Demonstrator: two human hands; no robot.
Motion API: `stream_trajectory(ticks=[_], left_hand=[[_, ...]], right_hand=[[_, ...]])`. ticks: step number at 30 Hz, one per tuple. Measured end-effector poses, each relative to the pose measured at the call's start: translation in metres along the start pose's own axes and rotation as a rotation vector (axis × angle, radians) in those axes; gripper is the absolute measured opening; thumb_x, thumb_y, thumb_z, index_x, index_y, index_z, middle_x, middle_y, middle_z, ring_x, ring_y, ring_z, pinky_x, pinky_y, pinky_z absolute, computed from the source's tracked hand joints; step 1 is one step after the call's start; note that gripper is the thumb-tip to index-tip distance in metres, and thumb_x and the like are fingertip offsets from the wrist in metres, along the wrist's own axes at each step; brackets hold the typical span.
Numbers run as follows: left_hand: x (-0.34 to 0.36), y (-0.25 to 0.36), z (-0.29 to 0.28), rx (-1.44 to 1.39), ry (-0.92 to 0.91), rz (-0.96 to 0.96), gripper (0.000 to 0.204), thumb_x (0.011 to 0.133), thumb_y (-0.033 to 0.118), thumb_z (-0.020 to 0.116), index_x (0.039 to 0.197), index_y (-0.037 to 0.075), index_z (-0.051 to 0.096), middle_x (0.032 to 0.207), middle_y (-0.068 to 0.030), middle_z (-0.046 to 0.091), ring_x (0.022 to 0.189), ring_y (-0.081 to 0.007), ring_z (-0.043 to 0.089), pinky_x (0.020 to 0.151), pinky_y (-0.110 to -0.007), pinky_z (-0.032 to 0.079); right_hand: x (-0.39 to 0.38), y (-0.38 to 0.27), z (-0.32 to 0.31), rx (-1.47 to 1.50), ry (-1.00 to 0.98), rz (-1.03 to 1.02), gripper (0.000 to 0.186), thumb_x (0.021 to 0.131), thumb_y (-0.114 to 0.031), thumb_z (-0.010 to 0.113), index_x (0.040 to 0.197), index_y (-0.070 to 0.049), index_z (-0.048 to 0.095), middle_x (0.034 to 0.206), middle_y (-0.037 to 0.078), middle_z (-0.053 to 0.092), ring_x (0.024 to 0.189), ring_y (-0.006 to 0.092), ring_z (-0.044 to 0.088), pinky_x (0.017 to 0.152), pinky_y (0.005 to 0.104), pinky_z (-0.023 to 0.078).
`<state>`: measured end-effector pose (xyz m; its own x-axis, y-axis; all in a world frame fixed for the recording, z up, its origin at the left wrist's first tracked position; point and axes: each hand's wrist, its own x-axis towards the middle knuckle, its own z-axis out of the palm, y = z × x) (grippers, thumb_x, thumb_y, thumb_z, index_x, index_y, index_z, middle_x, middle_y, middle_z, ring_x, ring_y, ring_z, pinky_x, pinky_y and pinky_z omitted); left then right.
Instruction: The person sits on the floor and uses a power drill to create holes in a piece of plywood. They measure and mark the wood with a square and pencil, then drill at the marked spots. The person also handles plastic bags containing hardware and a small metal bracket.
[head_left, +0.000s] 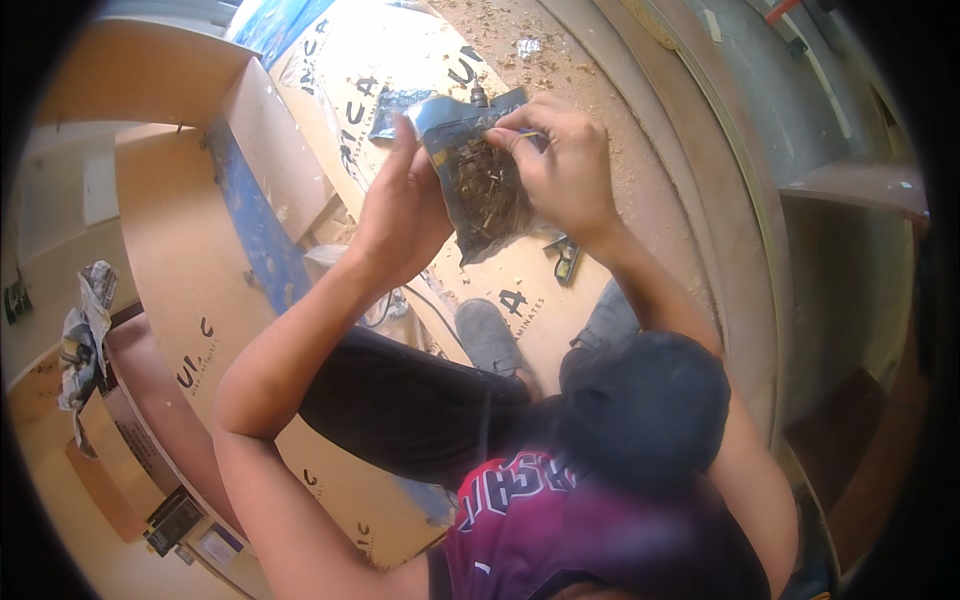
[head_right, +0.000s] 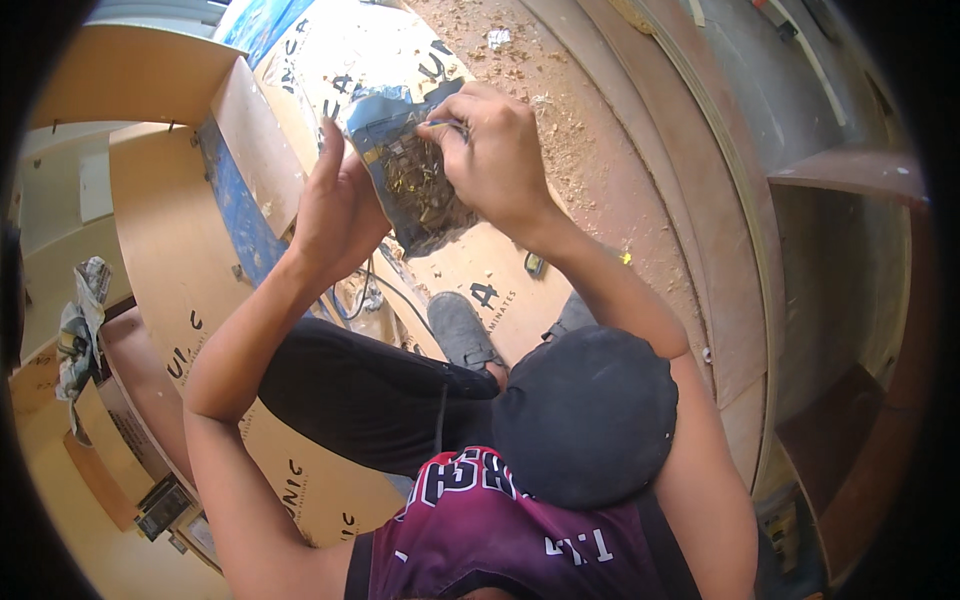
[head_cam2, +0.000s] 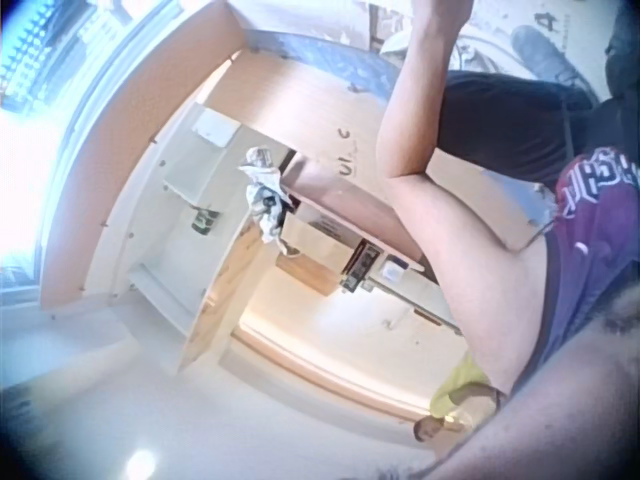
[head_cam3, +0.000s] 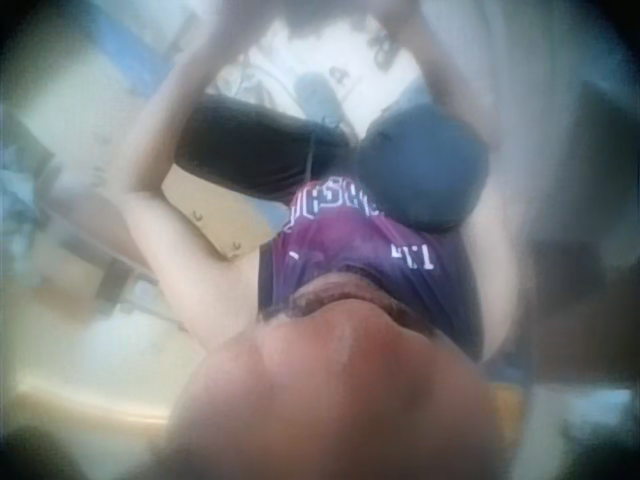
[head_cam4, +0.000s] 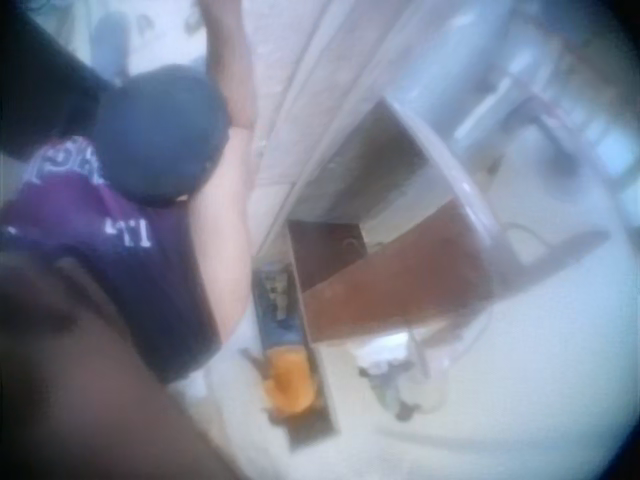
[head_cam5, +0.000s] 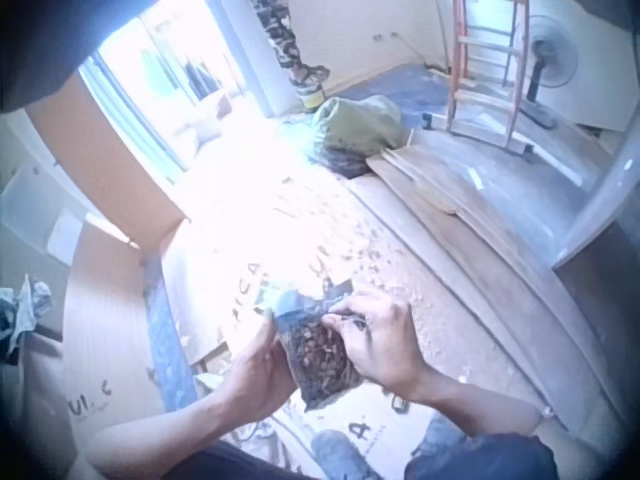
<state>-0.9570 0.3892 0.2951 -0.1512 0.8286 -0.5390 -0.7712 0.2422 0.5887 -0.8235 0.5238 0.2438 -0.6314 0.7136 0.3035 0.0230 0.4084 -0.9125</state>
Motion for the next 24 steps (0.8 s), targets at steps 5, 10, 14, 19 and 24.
stream_trajectory(ticks=[5, 10, 14, 19, 24], left_hand=[[0.002, -0.013, -0.032, -0.115, 0.109, -0.061, 0.045, 0.117, 0.034, 0.043, 0.146, 0.002, 0.056, 0.142, -0.0123, 0.065, 0.129, -0.0248, 0.064, 0.114, -0.047, 0.051], [-0.017, -0.009, -0.03, 0.079, 0.098, 0.005, 0.034, 0.11, 0.014, 0.061, 0.14, -0.001, 0.063, 0.13, -0.0105, 0.071, 0.116, -0.0197, 0.071, 0.099, -0.038, 0.06], [-0.021, -0.026, -0.033, 0.348, 0.176, 0.113, 0.029, 0.104, 0.009, 0.07, 0.131, -0.001, 0.069, 0.118, -0.009, 0.074, 0.105, -0.0137, 0.072, 0.089, -0.028, 0.059], [-0.029, -0.04, -0.021, 0.595, 0.25, 0.204, 0.005, 0.106, 0.01, 0.068, 0.106, 0.006, 0.067, 0.107, -0.0034, 0.074, 0.097, -0.0076, 0.067, 0.084, -0.023, 0.055], [-0.031, -0.025, -0.016, 1.444, 0.059, 0.379, 0.009, 0.097, 0.001, 0.063, 0.104, 0.001, 0.057, 0.09, -0.0083, 0.061, 0.083, -0.0217, 0.06, 0.077, -0.033, 0.051]], right_hand=[[-0.01, 0.0, 0.003, 0.049, -0.012, -0.119, 0.004, 0.085, 0.004, 0.072, 0.088, 0.004, 0.074, 0.086, 0.016, 0.069, 0.078, 0.0332, 0.071, 0.071, 0.0399, 0.055], [-0.014, 0.004, -0.007, 0.097, -0.09, -0.262, 0.021, 0.077, 0.014, 0.064, 0.094, 0.003, 0.068, 0.091, 0.016, 0.067, 0.083, 0.0344, 0.071, 0.078, 0.0435, 0.058], [-0.03, 0.004, 0.001, 0.112, -0.091, -0.3, 0.024, 0.077, 0.017, 0.07, 0.096, 0.002, 0.067, 0.091, 0.014, 0.066, 0.083, 0.0296, 0.071, 0.07, 0.0389, 0.057], [-0.048, 0.004, -0.004, 0.163, -0.185, -0.241, 0.019, 0.079, 0.015, 0.063, 0.095, 0.004, 0.061, 0.094, 0.017, 0.061, 0.084, 0.0346, 0.07, 0.075, 0.0429, 0.06], [-0.053, 0.013, -0.031, 0.347, -0.409, -0.189, 0.017, 0.084, 0.013, 0.063, 0.098, 0.003, 0.062, 0.099, 0.016, 0.063, 0.086, 0.036, 0.069, 0.078, 0.0463, 0.055]])
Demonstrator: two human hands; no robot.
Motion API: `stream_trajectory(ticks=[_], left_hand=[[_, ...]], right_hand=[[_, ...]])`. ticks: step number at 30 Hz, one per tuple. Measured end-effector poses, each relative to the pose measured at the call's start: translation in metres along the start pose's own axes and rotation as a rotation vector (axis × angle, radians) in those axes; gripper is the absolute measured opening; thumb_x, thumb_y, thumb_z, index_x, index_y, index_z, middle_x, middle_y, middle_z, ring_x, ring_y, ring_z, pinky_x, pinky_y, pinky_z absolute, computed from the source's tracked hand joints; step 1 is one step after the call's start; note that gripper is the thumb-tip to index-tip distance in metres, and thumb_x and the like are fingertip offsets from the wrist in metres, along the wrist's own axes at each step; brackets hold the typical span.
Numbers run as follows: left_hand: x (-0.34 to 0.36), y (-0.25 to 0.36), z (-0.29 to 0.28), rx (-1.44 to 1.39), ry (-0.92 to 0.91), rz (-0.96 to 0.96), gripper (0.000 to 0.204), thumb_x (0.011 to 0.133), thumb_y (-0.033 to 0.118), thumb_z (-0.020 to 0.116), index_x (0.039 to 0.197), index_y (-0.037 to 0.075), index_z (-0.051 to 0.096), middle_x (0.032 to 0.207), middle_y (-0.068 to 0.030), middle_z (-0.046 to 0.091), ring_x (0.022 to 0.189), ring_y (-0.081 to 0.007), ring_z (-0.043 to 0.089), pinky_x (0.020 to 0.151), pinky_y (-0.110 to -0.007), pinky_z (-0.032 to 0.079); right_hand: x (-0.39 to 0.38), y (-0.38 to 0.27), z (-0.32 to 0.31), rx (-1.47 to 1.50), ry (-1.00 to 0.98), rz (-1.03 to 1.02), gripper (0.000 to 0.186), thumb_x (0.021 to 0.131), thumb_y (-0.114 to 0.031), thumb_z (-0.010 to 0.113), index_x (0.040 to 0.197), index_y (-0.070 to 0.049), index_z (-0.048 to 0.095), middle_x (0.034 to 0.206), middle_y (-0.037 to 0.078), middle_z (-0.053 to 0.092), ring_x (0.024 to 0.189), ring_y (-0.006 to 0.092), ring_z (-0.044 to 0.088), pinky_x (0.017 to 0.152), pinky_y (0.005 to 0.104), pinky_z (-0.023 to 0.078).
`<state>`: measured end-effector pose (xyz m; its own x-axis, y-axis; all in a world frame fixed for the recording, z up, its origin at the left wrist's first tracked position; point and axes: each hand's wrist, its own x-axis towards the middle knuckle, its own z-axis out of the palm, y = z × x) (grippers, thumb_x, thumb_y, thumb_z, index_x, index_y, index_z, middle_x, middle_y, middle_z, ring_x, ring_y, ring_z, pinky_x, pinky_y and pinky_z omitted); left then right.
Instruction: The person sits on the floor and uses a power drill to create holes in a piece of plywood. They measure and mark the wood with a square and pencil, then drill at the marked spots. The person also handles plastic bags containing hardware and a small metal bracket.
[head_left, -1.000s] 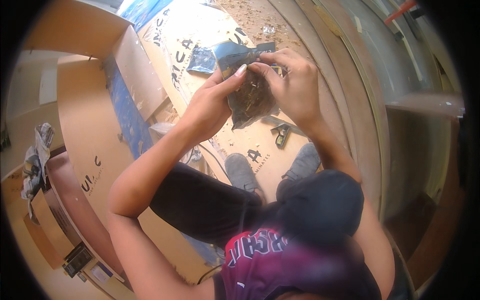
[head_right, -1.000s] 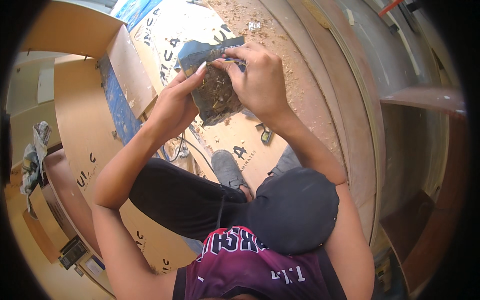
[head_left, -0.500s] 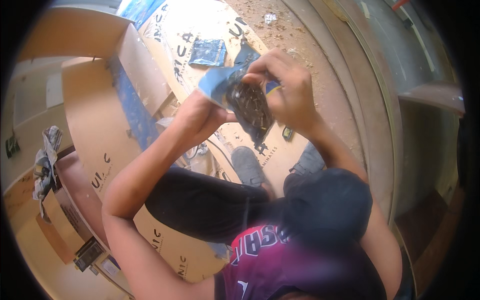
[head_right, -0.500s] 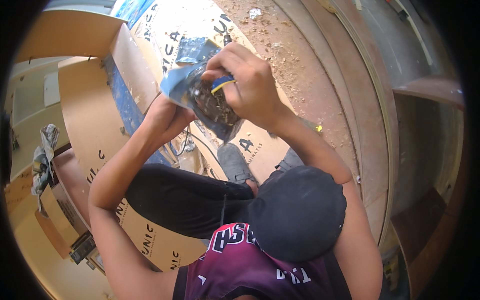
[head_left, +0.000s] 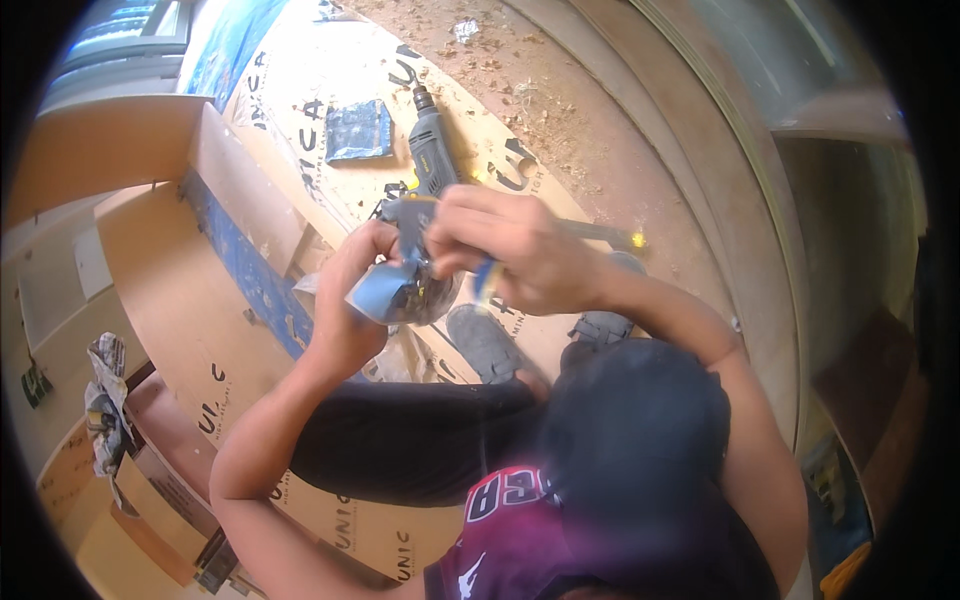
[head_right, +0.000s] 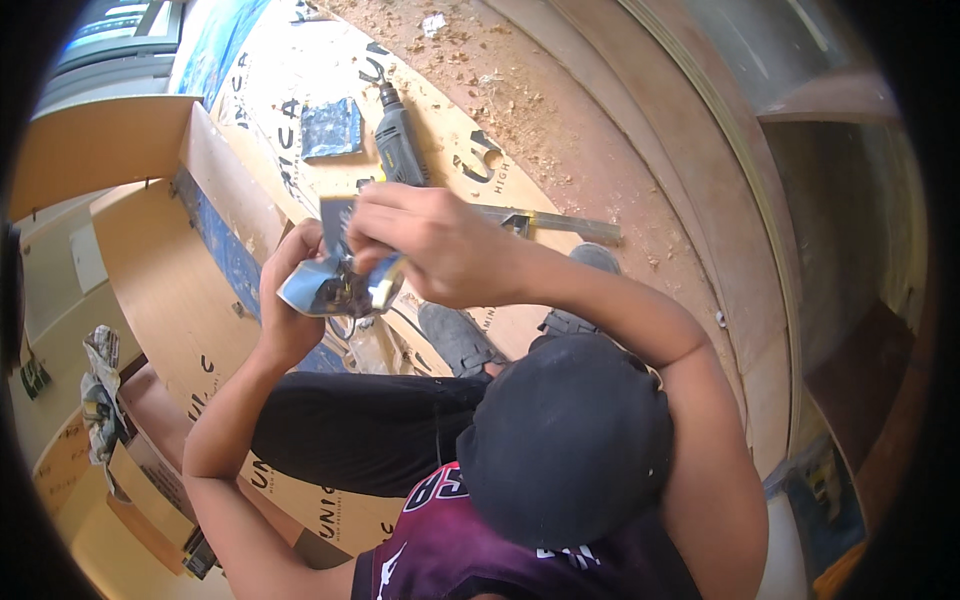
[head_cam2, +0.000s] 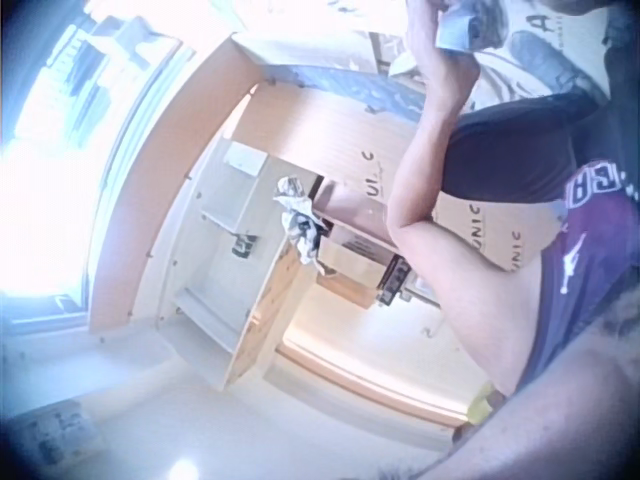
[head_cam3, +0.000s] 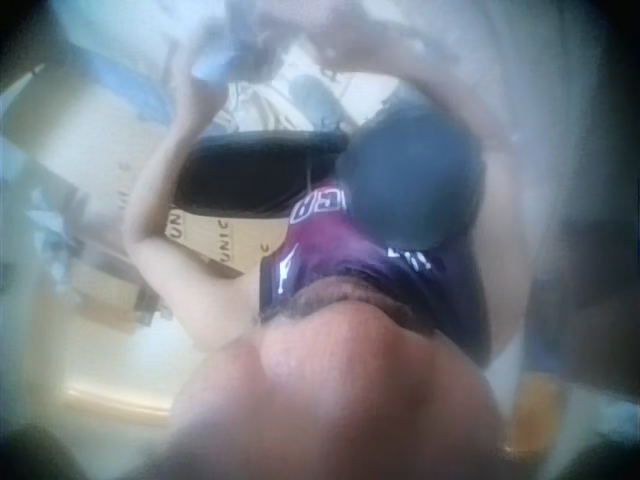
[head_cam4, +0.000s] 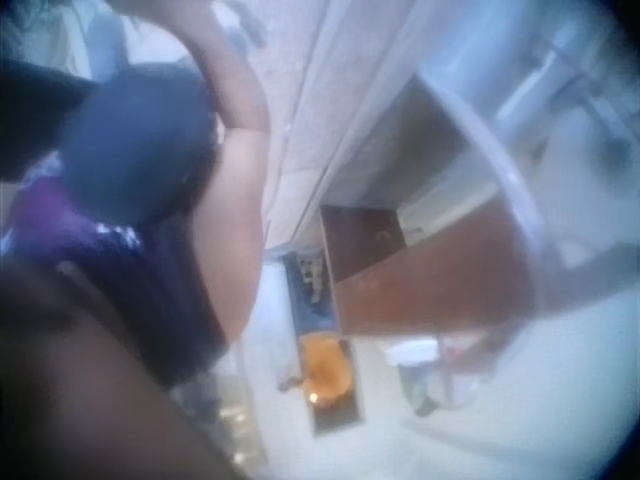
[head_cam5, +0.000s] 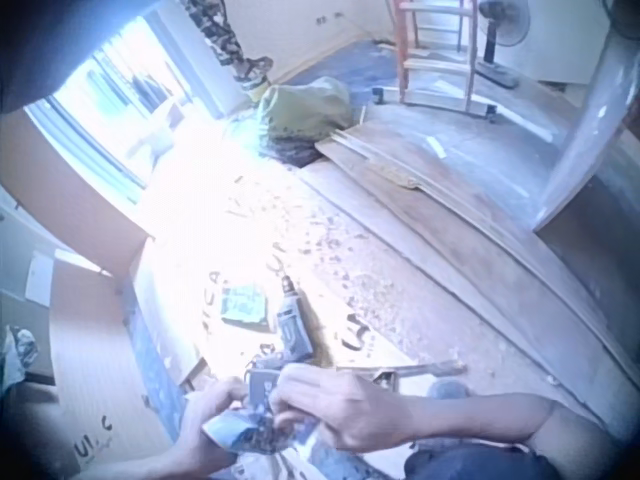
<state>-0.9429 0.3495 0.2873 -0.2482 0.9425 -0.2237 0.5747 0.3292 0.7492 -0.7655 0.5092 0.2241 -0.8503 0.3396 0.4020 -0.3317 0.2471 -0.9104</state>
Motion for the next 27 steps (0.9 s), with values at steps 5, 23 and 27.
stream_trajectory(ticks=[5, 23, 27], left_hand=[[-0.008, 0.02, -0.003, -0.03, -0.086, 0.177, 0.023, 0.088, -0.005, 0.071, 0.104, 0.001, 0.055, 0.1, -0.0147, 0.058, 0.092, -0.0336, 0.061, 0.079, -0.039, 0.052], [-0.06, 0.073, 0.0, -0.065, -0.55, 0.266, 0.015, 0.093, 0.005, 0.058, 0.105, -0.004, 0.056, 0.099, -0.0204, 0.052, 0.093, -0.0397, 0.055, 0.083, -0.046, 0.049], [-0.066, 0.069, -0.003, -0.081, -0.461, 0.076, 0.018, 0.095, 0.004, 0.058, 0.112, -0.001, 0.057, 0.103, -0.0217, 0.055, 0.096, -0.0432, 0.058, 0.085, -0.048, 0.05]], right_hand=[[-0.008, -0.023, -0.016, -0.132, -0.14, -0.003, 0.018, 0.09, -0.004, 0.072, 0.104, 0.003, 0.063, 0.1, 0.016, 0.064, 0.084, 0.0344, 0.07, 0.073, 0.0445, 0.057], [-0.009, -0.044, -0.034, 0.403, -0.742, -0.168, 0.019, 0.077, -0.003, 0.072, 0.087, -0.003, 0.056, 0.088, 0.012, 0.057, 0.083, 0.0349, 0.068, 0.068, 0.0466, 0.053], [-0.009, -0.038, -0.025, 0.492, -0.639, -0.042, 0.014, 0.086, -0.004, 0.074, 0.09, -0.003, 0.061, 0.086, 0.013, 0.061, 0.079, 0.0353, 0.064, 0.068, 0.0441, 0.051]])
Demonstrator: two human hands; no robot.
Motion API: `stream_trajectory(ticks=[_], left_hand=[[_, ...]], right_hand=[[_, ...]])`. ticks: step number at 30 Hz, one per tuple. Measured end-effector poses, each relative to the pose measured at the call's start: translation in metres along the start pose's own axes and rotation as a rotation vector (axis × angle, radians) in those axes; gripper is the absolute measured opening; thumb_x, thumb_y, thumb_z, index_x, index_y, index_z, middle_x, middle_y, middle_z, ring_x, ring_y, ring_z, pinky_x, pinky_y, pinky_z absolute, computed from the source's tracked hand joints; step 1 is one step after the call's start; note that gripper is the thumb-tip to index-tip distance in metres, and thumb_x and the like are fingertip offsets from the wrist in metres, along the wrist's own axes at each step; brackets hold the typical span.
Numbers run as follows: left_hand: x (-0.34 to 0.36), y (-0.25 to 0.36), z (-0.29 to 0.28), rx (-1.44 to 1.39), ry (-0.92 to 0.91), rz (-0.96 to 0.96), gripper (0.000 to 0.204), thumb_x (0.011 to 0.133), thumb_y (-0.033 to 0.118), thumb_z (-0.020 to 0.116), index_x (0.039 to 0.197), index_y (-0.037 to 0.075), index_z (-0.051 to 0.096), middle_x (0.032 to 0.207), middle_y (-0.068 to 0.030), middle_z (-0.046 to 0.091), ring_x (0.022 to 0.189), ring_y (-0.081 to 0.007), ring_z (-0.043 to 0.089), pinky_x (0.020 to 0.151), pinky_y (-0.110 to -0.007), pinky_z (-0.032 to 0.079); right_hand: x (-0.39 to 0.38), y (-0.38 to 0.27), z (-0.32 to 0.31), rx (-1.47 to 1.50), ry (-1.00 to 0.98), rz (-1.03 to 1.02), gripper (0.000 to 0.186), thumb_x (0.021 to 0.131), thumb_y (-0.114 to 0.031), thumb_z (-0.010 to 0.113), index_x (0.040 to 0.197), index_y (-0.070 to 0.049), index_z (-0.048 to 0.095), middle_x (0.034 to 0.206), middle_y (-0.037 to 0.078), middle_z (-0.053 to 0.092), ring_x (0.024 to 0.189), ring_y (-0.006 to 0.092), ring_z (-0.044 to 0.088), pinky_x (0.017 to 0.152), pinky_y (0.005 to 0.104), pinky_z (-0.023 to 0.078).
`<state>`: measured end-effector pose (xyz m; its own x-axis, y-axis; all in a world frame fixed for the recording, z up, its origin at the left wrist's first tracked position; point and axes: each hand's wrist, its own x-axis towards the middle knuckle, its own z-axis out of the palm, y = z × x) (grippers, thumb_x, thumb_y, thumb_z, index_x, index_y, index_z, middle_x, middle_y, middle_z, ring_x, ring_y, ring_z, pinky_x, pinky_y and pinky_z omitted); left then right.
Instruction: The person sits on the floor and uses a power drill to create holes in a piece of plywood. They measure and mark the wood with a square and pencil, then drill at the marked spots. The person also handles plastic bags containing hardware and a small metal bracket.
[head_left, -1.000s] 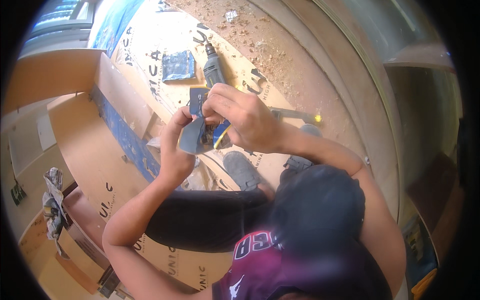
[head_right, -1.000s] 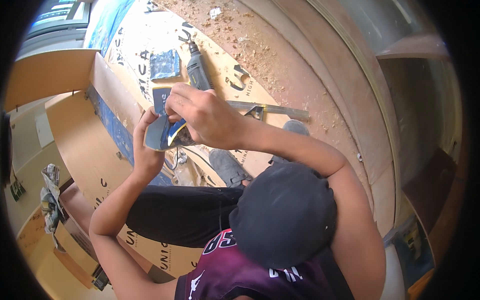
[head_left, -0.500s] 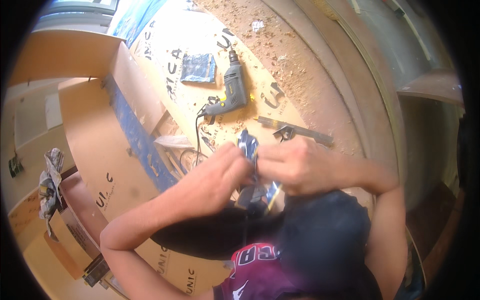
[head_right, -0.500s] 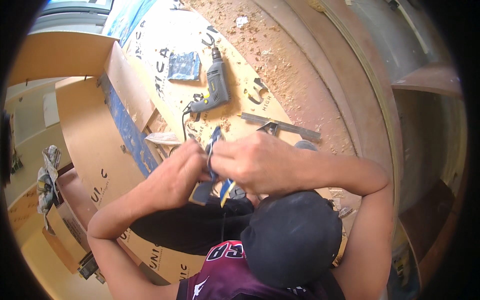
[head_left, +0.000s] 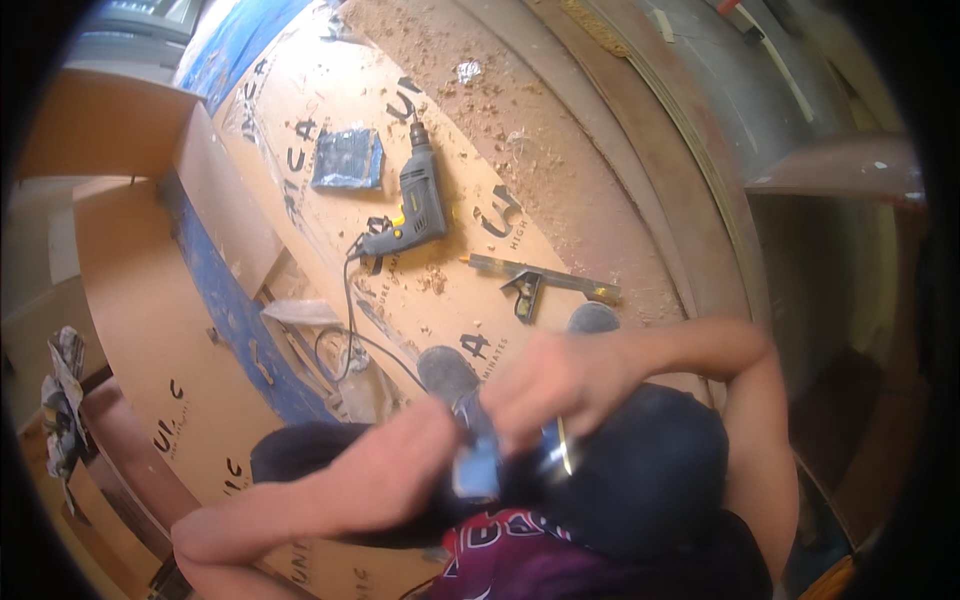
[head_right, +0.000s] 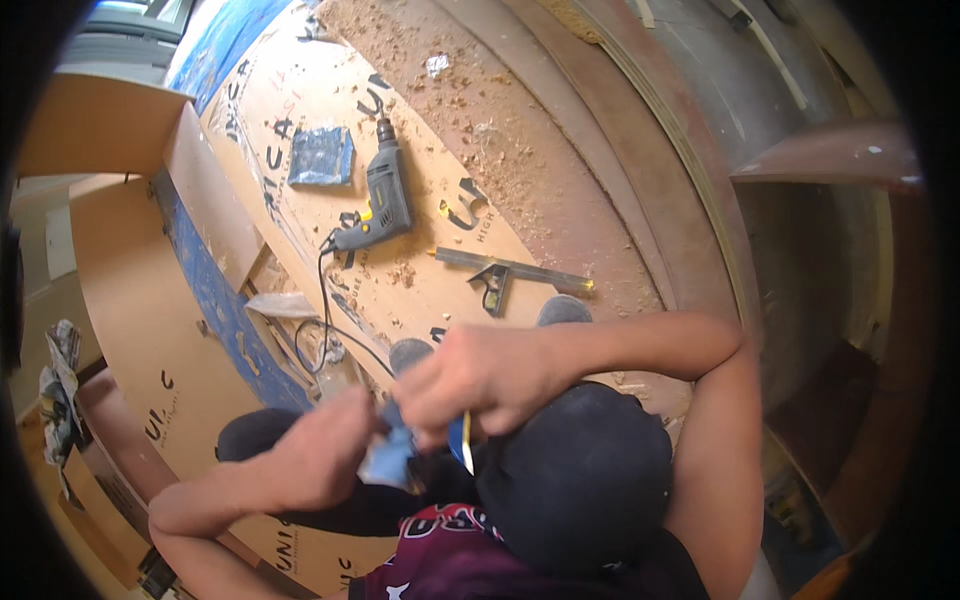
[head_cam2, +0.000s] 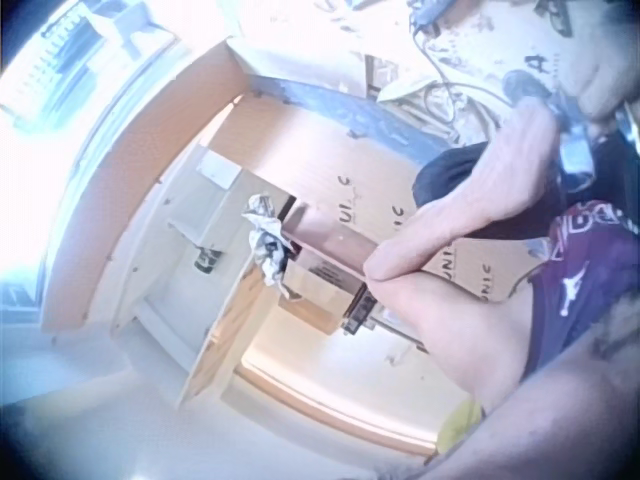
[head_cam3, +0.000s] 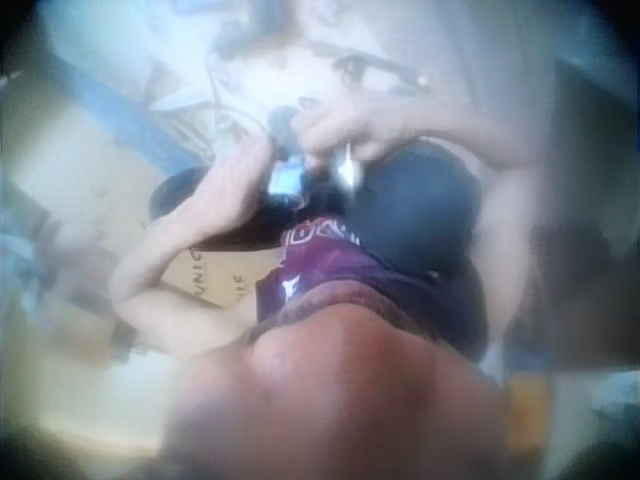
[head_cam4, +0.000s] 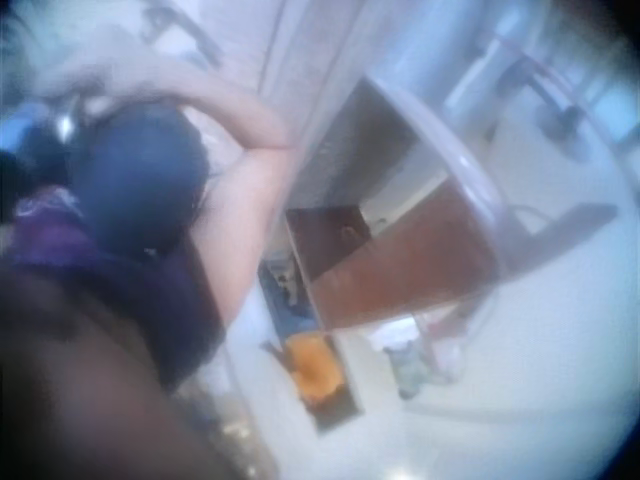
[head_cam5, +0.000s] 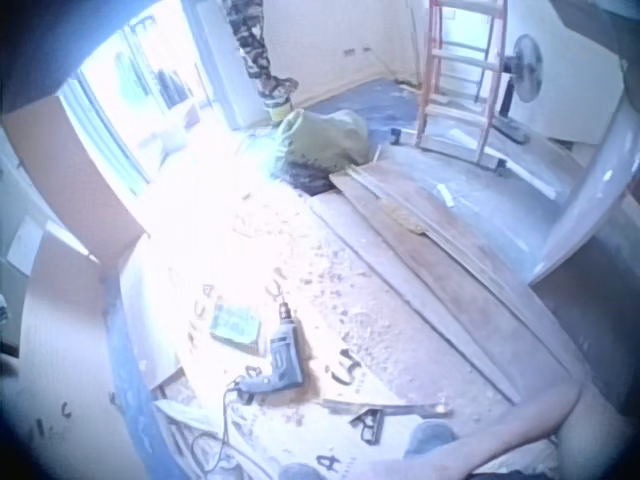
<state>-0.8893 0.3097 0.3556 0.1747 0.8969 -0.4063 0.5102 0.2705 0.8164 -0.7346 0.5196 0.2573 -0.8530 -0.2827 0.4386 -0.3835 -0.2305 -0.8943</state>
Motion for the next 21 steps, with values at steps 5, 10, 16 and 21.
stream_trajectory(ticks=[5, 10, 16, 21], left_hand=[[0.034, -0.053, -0.027, -0.592, 0.312, -0.203, 0.06, 0.114, 0.052, 0.042, 0.152, 0.006, 0.047, 0.144, -0.0139, 0.056, 0.14, -0.0244, 0.052, 0.113, -0.044, 0.044], [0.044, -0.09, -0.039, -1.254, 0.222, -0.075, 0.091, 0.107, 0.073, 0.038, 0.172, 0.013, 0.019, 0.17, -0.022, 0.037, 0.148, -0.0479, 0.049, 0.109, -0.063, 0.054], [0.043, -0.087, -0.038, -1.038, 0.47, -0.175, 0.07, 0.112, 0.053, 0.052, 0.162, 0.007, 0.038, 0.148, -0.0177, 0.06, 0.13, -0.0354, 0.065, 0.101, -0.049, 0.059], [0.039, -0.084, -0.046, -0.859, 0.555, -0.35, 0.047, 0.114, 0.04, 0.056, 0.136, 0.0, 0.063, 0.112, -0.0093, 0.075, 0.089, -0.0161, 0.076, 0.076, -0.029, 0.059]], right_hand=[[0.008, 0.014, -0.024, -0.016, 0.627, 0.219, 0.015, 0.104, -0.02, 0.073, 0.098, -0.007, 0.07, 0.074, 0.001, 0.056, 0.064, 0.0138, 0.055, 0.057, 0.03, 0.041], [0.039, 0.032, -0.047, 0.435, 1.257, 0.291, 0.022, 0.108, -0.018, 0.068, 0.088, -0.01, 0.065, 0.068, -0.012, 0.042, 0.052, -0.0007, 0.028, 0.046, 0.0234, 0.018], [0.04, 0.039, -0.048, 0.376, 1.269, 0.363, 0.029, 0.108, -0.02, 0.069, 0.081, -0.016, 0.057, 0.063, -0.012, 0.037, 0.05, 0.0003, 0.026, 0.045, 0.0243, 0.017], [0.032, 0.048, -0.046, 0.423, 1.216, 0.472, 0.027, 0.106, -0.024, 0.072, 0.084, -0.017, 0.059, 0.063, -0.012, 0.038, 0.05, 0.0004, 0.027, 0.046, 0.0236, 0.019]])
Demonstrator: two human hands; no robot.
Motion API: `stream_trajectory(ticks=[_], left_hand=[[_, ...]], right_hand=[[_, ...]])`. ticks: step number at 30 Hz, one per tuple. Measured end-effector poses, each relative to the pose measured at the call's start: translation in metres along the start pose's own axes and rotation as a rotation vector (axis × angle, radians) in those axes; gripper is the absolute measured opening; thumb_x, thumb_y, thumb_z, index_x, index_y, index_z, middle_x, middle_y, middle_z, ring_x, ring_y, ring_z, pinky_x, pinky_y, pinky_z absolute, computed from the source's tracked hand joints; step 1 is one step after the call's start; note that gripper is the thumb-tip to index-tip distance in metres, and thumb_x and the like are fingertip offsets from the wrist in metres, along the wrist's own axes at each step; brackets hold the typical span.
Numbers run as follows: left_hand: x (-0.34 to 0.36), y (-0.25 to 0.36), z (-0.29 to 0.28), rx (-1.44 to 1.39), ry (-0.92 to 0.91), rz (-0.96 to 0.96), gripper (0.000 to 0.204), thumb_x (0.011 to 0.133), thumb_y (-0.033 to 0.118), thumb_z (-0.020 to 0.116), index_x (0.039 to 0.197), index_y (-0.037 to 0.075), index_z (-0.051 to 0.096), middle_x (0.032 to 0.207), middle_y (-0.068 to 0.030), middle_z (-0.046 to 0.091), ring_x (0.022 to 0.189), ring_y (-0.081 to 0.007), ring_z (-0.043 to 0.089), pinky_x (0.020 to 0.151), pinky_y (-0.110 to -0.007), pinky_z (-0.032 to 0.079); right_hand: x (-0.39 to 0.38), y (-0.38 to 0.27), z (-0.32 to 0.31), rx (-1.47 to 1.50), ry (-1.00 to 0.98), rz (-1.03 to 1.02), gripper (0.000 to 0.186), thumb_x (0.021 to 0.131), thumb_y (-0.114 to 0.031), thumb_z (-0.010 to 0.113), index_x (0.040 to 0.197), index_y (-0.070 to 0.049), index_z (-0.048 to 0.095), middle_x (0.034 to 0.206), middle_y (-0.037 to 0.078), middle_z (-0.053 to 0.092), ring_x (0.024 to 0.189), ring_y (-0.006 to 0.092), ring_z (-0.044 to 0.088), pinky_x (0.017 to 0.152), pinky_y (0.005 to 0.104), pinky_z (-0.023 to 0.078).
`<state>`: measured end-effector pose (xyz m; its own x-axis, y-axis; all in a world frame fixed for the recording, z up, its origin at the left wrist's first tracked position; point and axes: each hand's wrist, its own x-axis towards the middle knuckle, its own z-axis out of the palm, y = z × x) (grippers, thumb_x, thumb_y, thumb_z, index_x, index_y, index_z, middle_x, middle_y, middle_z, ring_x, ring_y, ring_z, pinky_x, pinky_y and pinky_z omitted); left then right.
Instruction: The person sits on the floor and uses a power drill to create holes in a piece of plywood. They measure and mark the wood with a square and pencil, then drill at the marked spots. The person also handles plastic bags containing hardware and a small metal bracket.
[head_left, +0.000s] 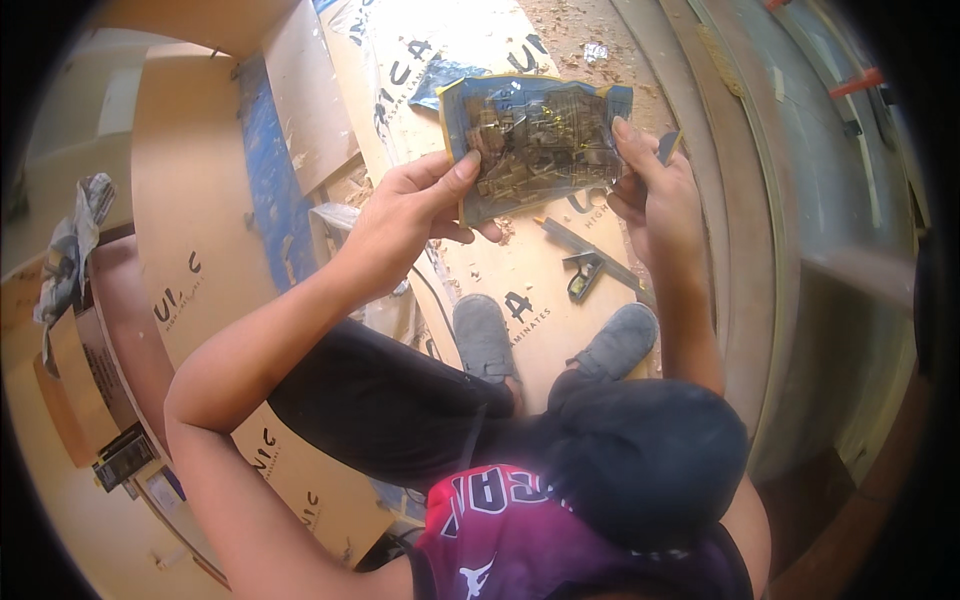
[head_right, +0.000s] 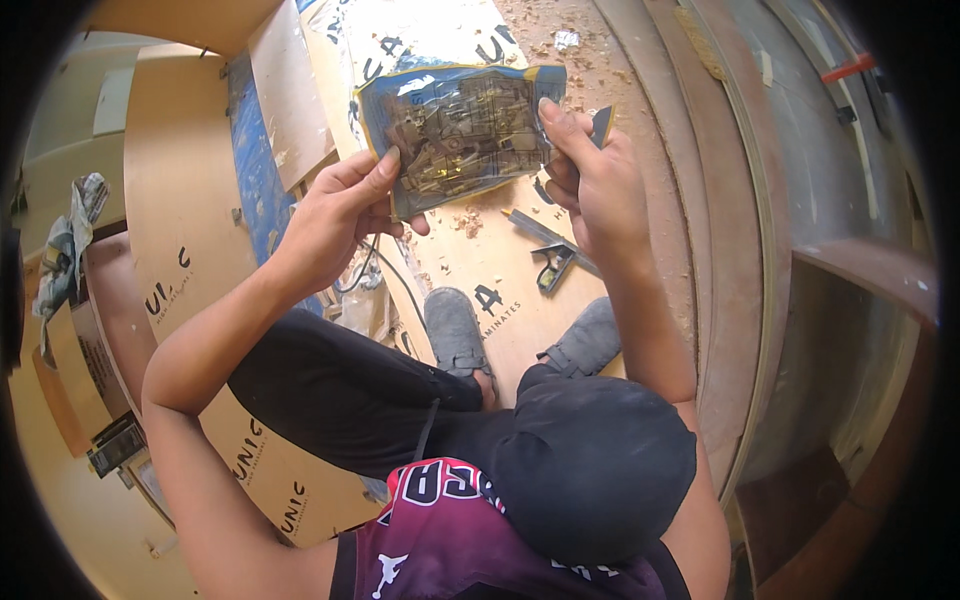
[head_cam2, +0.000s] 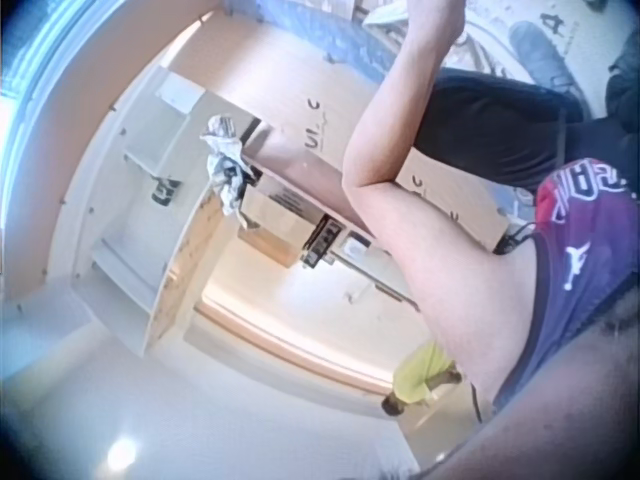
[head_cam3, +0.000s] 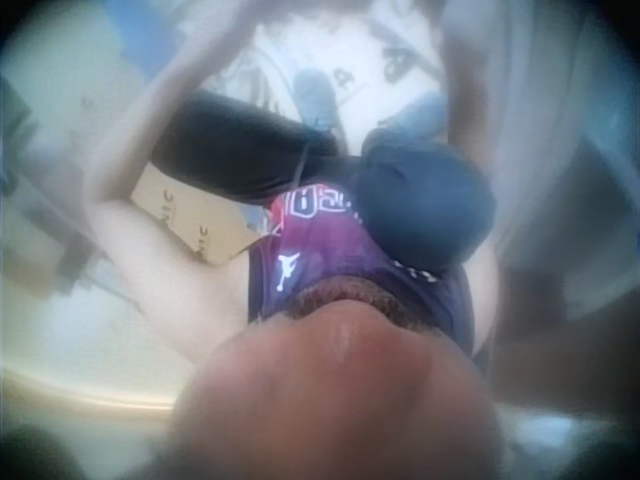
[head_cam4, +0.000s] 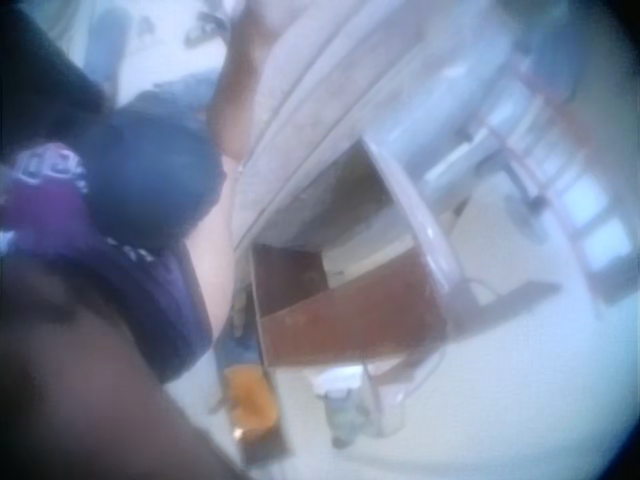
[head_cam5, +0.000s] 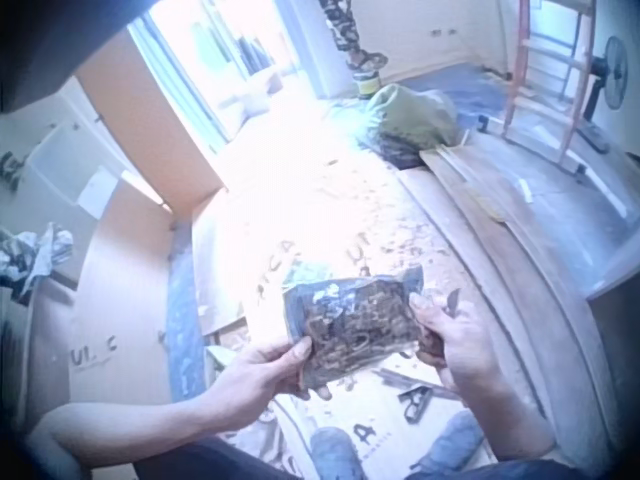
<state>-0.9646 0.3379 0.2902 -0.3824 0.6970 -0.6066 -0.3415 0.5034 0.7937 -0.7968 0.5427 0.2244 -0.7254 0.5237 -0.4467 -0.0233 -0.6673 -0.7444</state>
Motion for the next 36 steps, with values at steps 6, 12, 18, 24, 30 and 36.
stream_trajectory(ticks=[6, 12, 18, 24, 30, 36], left_hand=[[0.002, 0.0, -0.005, -0.101, 0.069, -0.008, 0.045, 0.117, 0.036, 0.052, 0.131, -0.004, 0.066, 0.1, -0.0081, 0.074, 0.067, -0.0114, 0.063, 0.067, -0.026, 0.054], [0.004, -0.001, -0.001, -0.037, 0.092, 0.009, 0.045, 0.117, 0.036, 0.052, 0.13, -0.004, 0.066, 0.1, -0.0074, 0.073, 0.067, -0.011, 0.061, 0.065, -0.025, 0.052], [0.003, -0.005, -0.009, -0.092, 0.072, -0.004, 0.046, 0.115, 0.041, 0.054, 0.13, -0.001, 0.068, 0.094, -0.0016, 0.069, 0.063, -0.0069, 0.052, 0.06, -0.021, 0.043], [0.005, -0.004, -0.005, -0.072, 0.105, -0.032, 0.043, 0.117, 0.037, 0.052, 0.133, 0.0, 0.064, 0.097, -0.0022, 0.069, 0.062, -0.0051, 0.047, 0.058, -0.02, 0.04], [-0.001, 0.005, 0.004, 0.019, -0.003, 0.073, 0.048, 0.117, 0.039, 0.05, 0.132, -0.003, 0.065, 0.099, -0.0045, 0.071, 0.07, -0.0108, 0.062, 0.066, -0.026, 0.052], [-0.011, 0.016, 0.008, -0.057, 0.026, 0.067, 0.046, 0.114, 0.039, 0.056, 0.131, -0.004, 0.067, 0.107, -0.0064, 0.072, 0.085, -0.0096, 0.064, 0.077, -0.027, 0.055]], right_hand=[[0.0, 0.018, 0.0, -0.062, 0.077, 0.063, 0.025, 0.104, -0.027, 0.075, 0.086, -0.017, 0.061, 0.065, -0.011, 0.041, 0.052, 0.0002, 0.03, 0.047, 0.0222, 0.02], [-0.001, 0.025, -0.013, -0.119, 0.065, 0.071, 0.027, 0.108, -0.033, 0.071, 0.091, -0.013, 0.064, 0.066, -0.011, 0.042, 0.052, 0.0004, 0.03, 0.047, 0.0214, 0.021], [0.013, 0.022, -0.045, -0.173, -0.197, -0.135, 0.036, 0.111, -0.036, 0.065, 0.113, -0.001, 0.068, 0.067, -0.01, 0.047, 0.053, 0.0002, 0.031, 0.048, 0.021, 0.023], [0.01, 0.014, -0.049, -0.009, -0.176, -0.171, 0.016, 0.103, -0.018, 0.076, 0.104, -0.003, 0.069, 0.073, -0.006, 0.061, 0.053, -0.0007, 0.038, 0.047, 0.0191, 0.023], [0.013, 0.007, -0.054, -0.023, -0.007, -0.273, 0.01, 0.1, -0.01, 0.078, 0.103, -0.005, 0.07, 0.082, -0.003, 0.068, 0.054, -0.0032, 0.041, 0.046, 0.0168, 0.026], [0.013, 0.02, -0.057, 0.021, -0.044, -0.233, 0.01, 0.101, -0.01, 0.077, 0.1, -0.006, 0.068, 0.082, -0.003, 0.067, 0.055, -0.002, 0.041, 0.046, 0.0179, 0.025]])
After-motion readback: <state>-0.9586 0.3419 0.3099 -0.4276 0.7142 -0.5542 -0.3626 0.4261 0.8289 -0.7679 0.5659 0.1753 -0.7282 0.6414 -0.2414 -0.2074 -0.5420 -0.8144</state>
